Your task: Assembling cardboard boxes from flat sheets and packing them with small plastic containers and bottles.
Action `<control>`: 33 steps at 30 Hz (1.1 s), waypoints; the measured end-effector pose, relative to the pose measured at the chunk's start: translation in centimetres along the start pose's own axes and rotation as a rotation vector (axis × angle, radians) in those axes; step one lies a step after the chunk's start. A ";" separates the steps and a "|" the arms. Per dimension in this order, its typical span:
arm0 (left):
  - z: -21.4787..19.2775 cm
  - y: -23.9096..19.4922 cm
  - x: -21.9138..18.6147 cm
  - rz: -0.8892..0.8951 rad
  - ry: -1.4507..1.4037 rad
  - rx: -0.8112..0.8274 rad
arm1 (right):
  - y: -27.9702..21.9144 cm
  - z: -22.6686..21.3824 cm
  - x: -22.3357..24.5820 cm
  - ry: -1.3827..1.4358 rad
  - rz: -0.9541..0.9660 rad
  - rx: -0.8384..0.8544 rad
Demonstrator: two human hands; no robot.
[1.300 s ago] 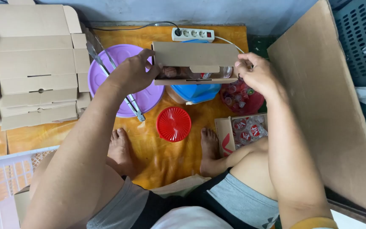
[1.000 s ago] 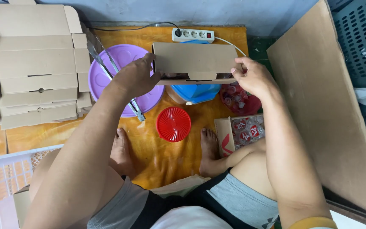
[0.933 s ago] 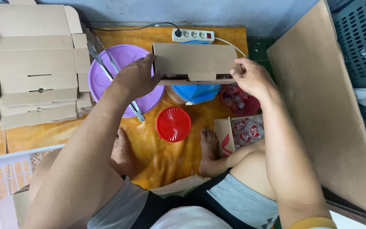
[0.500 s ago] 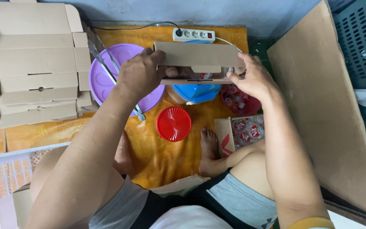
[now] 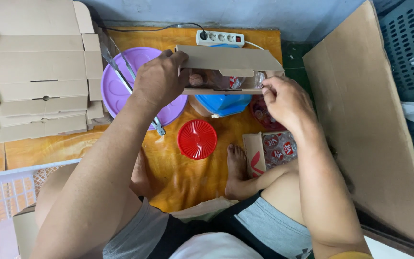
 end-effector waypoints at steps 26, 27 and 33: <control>-0.7 -0.3 -0.8 -0.011 0.013 0.051 | 3.8 8.1 3.6 -0.593 -0.134 -0.191; -0.5 -0.4 -0.7 -0.012 0.016 0.061 | 4.1 8.5 3.5 -0.609 -0.166 -0.233; 0.4 -0.6 -0.5 0.013 0.050 0.061 | 5.9 13.4 0.8 -0.660 -0.174 -0.324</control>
Point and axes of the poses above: each hand's wrist, its own y-axis towards the middle knuckle, its own z-axis out of the palm, x = y × z, the point moved 10 cm from there along y, towards the middle knuckle, and after that the axes turned 4 degrees about x, right-handed, at the moved point
